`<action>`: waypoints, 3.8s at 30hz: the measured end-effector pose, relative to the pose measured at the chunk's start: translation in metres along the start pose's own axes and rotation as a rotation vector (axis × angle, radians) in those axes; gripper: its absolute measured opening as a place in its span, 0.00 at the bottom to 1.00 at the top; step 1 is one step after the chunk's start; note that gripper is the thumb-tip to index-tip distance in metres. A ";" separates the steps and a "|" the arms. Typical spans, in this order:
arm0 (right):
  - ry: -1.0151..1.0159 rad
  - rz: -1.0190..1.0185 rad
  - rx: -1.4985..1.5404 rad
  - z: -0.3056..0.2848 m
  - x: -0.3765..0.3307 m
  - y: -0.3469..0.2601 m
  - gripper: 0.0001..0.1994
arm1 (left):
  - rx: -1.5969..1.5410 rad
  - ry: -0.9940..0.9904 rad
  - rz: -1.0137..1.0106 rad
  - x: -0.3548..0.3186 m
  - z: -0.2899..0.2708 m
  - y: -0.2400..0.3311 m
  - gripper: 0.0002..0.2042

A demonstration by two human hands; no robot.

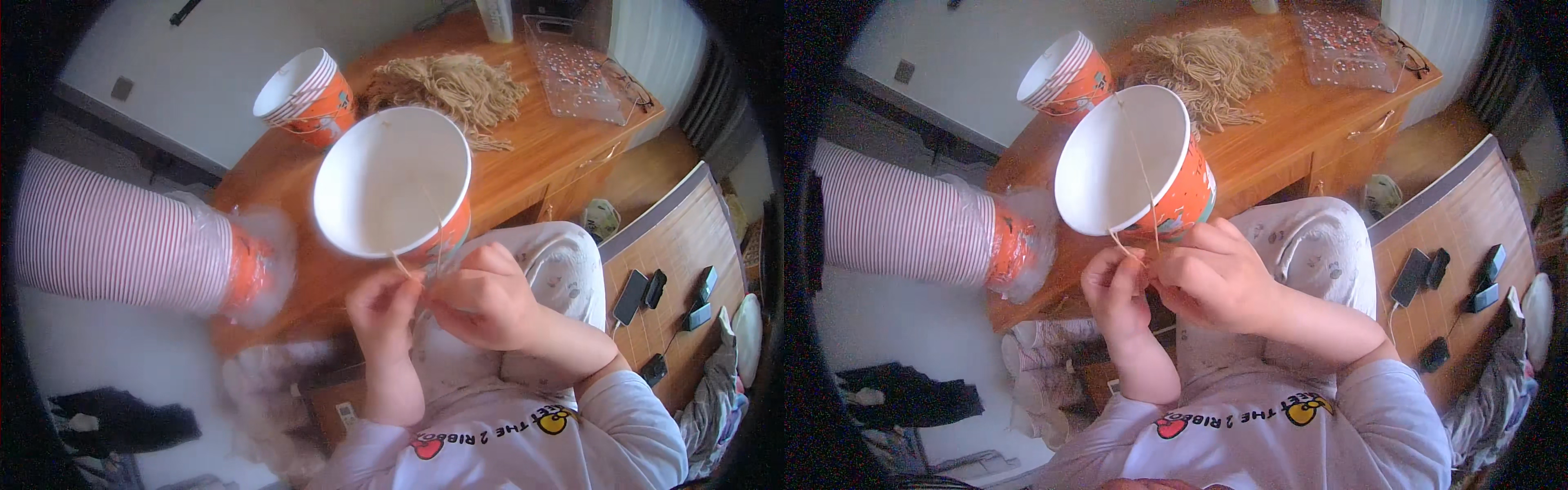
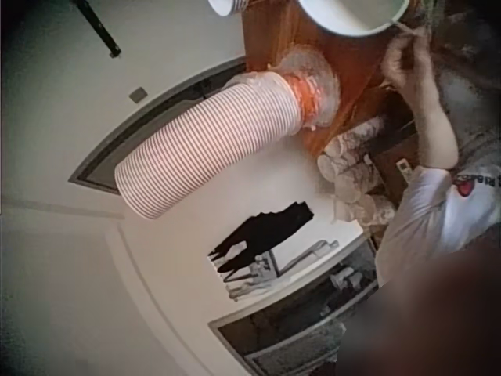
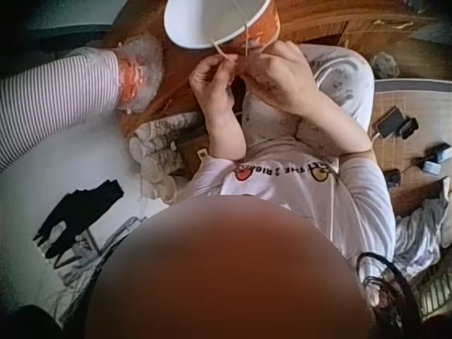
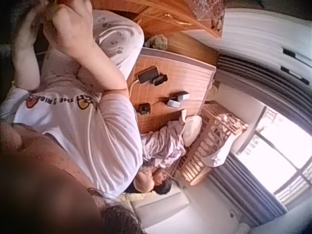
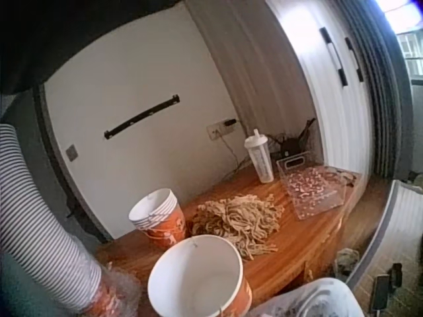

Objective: Thread a cord through the rim of paper bowls to assemble or finish the product.

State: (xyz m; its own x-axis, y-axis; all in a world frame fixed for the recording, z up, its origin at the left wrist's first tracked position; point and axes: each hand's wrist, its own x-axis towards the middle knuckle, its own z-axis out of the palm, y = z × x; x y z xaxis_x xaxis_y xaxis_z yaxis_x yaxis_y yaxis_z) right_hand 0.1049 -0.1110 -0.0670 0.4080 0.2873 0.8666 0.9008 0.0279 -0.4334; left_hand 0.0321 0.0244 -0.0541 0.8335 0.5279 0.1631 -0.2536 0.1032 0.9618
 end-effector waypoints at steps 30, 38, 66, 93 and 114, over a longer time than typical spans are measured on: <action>-0.156 0.152 -0.280 -0.073 0.017 0.033 0.18 | 1.126 -0.862 1.033 0.047 -0.057 0.117 0.10; -0.364 0.386 0.267 -0.052 0.012 0.054 0.18 | 1.144 -1.349 0.653 0.078 -0.031 0.175 0.11; -0.366 0.101 -0.080 -0.036 0.000 0.046 0.08 | 1.761 -0.623 0.698 0.328 0.024 0.191 0.10; -0.411 0.067 -0.049 -0.026 0.001 0.043 0.08 | 1.832 -0.336 0.518 0.287 -0.043 0.106 0.32; 0.114 0.504 -0.450 -0.036 0.062 0.141 0.07 | 1.465 0.429 0.631 0.140 -0.205 0.494 0.23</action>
State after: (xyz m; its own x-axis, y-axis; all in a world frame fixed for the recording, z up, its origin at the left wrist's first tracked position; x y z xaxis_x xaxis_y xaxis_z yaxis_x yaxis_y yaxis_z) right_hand 0.2628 -0.1239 -0.0651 0.7848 0.0570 0.6171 0.5603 -0.4908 -0.6672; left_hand -0.0771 0.3222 0.3983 0.5345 0.3803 0.7548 0.3787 -0.9061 0.1884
